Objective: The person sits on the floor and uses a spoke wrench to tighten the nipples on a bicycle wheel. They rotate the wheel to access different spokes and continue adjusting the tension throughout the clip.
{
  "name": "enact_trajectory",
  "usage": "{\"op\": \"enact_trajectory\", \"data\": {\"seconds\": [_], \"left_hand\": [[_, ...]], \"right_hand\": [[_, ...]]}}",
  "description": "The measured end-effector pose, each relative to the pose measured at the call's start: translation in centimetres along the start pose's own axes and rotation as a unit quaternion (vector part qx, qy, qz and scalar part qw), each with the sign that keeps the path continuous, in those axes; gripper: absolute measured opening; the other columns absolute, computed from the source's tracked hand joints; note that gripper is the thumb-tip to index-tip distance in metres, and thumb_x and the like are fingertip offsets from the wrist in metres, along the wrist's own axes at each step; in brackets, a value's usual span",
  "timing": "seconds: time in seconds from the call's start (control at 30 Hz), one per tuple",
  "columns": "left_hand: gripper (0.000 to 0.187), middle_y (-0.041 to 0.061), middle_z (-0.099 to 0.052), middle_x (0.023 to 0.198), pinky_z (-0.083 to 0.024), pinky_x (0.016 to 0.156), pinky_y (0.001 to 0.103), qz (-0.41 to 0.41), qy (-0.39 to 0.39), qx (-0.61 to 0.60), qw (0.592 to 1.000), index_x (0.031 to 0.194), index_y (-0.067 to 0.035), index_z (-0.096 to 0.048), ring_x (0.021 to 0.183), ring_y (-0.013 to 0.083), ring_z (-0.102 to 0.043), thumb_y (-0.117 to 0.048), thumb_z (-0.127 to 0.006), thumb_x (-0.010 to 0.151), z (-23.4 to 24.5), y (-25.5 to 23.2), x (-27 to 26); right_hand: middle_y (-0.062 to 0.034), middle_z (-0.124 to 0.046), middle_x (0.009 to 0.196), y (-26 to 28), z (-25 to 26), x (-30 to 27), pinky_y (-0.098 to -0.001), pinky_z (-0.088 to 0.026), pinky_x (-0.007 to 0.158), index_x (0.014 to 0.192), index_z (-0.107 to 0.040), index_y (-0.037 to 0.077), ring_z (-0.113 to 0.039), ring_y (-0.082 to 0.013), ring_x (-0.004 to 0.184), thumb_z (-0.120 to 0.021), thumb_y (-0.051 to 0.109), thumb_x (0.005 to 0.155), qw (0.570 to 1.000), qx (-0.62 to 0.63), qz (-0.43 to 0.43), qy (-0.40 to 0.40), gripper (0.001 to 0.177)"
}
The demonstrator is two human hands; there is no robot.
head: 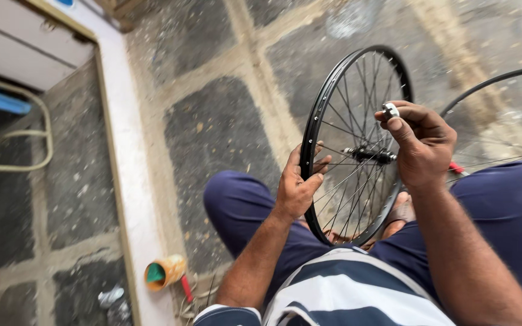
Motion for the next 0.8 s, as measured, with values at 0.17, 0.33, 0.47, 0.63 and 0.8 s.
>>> {"op": "enact_trajectory", "data": {"seconds": [0.17,0.33,0.47,0.63,0.8], "left_hand": [[0.069,0.014,-0.046,0.154,-0.05,0.114,0.037,0.026,-0.016,0.011,0.999,0.156,-0.005,-0.034,0.135,0.0242,-0.058,0.014,-0.047,0.091,1.3,1.0,-2.2],[0.068,0.016,-0.045,0.156,-0.05,0.118,0.039,-0.013,-0.024,-0.006,1.0,0.157,-0.003,-0.033,0.137,0.0266,-0.057,0.013,-0.046,0.093,1.2,1.0,-4.2],[0.067,0.018,-0.044,0.157,-0.049,0.12,0.041,-0.036,-0.049,0.016,0.998,0.157,0.0,-0.031,0.139,0.0279,-0.056,0.012,-0.045,0.093,0.6,1.5,-6.7],[0.064,0.021,-0.052,0.149,-0.046,0.123,0.041,-0.062,-0.037,0.063,0.995,0.158,0.0,-0.028,0.142,0.0285,-0.055,0.008,-0.05,0.098,-0.5,1.9,-9.7],[0.061,0.021,-0.056,0.144,-0.048,0.123,0.042,-0.091,-0.001,0.105,0.99,0.157,0.0,-0.028,0.141,0.0272,-0.057,-0.001,-0.054,0.102,-1.1,0.8,-10.3]], "right_hand": [[-0.0106,-0.073,0.118,-3.1,-2.6,-0.8,-0.0265,-0.062,0.091,0.113,-0.07,0.0,-0.072,-0.0132,0.104,-0.075,0.008,0.102,0.996,-0.046,-0.046,0.057,0.014],[-0.0099,-0.071,0.123,-5.0,-4.2,-1.6,-0.0238,-0.06,0.092,0.113,-0.068,0.001,-0.069,-0.0102,0.106,-0.075,0.009,0.1,0.99,-0.089,-0.058,0.096,0.017],[-0.0103,-0.071,0.119,-6.6,-5.1,-3.0,-0.0239,-0.06,0.085,0.112,-0.069,0.001,-0.069,-0.0104,0.101,-0.074,0.008,0.097,0.977,-0.129,-0.11,0.131,0.017],[-0.0094,-0.071,0.119,-7.0,-4.3,-3.7,-0.0263,-0.058,0.091,0.112,-0.069,0.003,-0.069,-0.0119,0.105,-0.074,0.007,0.1,0.987,-0.048,-0.109,0.104,0.014],[-0.0091,-0.071,0.117,-7.0,-2.7,-3.1,-0.029,-0.059,0.097,0.114,-0.065,0.005,-0.07,-0.0145,0.105,-0.073,0.008,0.107,0.998,0.019,-0.045,0.027,0.01]]}}
Point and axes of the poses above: each hand's wrist, its own x-axis towards the middle knuckle, its own z-axis out of the back of the hand, y = z × x, the point moved 9 cm from there along x, towards the middle knuckle
